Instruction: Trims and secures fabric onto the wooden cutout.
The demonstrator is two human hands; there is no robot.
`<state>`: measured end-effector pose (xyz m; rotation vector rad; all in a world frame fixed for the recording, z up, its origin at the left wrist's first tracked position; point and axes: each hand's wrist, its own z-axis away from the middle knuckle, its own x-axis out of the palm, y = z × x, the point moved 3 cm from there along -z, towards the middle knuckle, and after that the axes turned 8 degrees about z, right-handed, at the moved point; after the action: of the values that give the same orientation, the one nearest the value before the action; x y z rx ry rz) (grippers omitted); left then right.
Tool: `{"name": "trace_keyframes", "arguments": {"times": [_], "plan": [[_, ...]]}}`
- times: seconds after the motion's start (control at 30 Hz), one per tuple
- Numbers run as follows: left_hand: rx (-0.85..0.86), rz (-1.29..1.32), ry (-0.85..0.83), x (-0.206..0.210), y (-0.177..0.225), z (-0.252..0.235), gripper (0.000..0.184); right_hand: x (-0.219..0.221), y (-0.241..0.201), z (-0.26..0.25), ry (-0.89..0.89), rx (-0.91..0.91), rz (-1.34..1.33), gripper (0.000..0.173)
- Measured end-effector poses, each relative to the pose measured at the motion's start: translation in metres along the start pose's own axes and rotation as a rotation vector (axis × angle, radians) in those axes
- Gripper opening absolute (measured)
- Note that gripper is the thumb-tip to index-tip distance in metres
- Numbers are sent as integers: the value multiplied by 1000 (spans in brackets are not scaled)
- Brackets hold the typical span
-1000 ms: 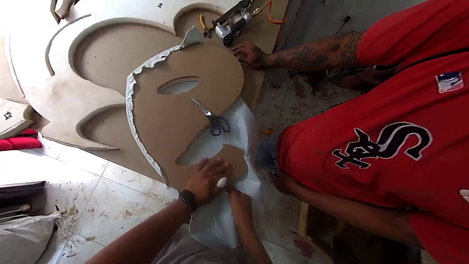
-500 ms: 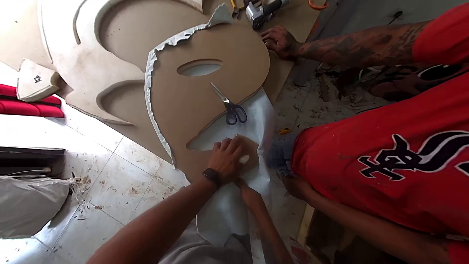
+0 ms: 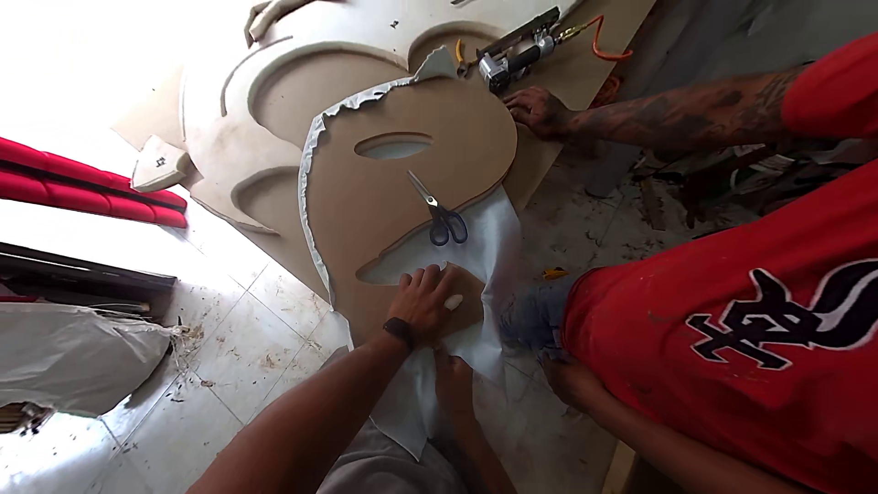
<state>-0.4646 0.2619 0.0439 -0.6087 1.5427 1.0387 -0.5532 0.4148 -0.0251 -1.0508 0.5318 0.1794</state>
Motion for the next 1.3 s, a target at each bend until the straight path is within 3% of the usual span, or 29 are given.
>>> {"name": "trace_keyframes", "arguments": {"times": [0.23,0.57,0.77,0.93,1.1,1.17,1.3], "plan": [[15,38,-15,-4,0,-1,58,-17,-38,0,-45,82,62,56],[-11,430,-27,-21,-18,-3,53,-47,-94,-38,-462,259,368,41],[167,674,-186,-35,-46,12,47,-57,-98,-55,-586,217,517,29],[426,607,-308,-42,-62,22,36,-50,-150,-62,-661,306,662,25],[648,447,-362,-51,-69,32,41,-51,-155,-66,-659,304,720,31],[704,370,-354,-51,-71,37,52,-51,-149,-72,-654,321,676,31],[707,208,-413,-41,-62,44,63,-46,-140,-82,-627,237,770,24]]}}
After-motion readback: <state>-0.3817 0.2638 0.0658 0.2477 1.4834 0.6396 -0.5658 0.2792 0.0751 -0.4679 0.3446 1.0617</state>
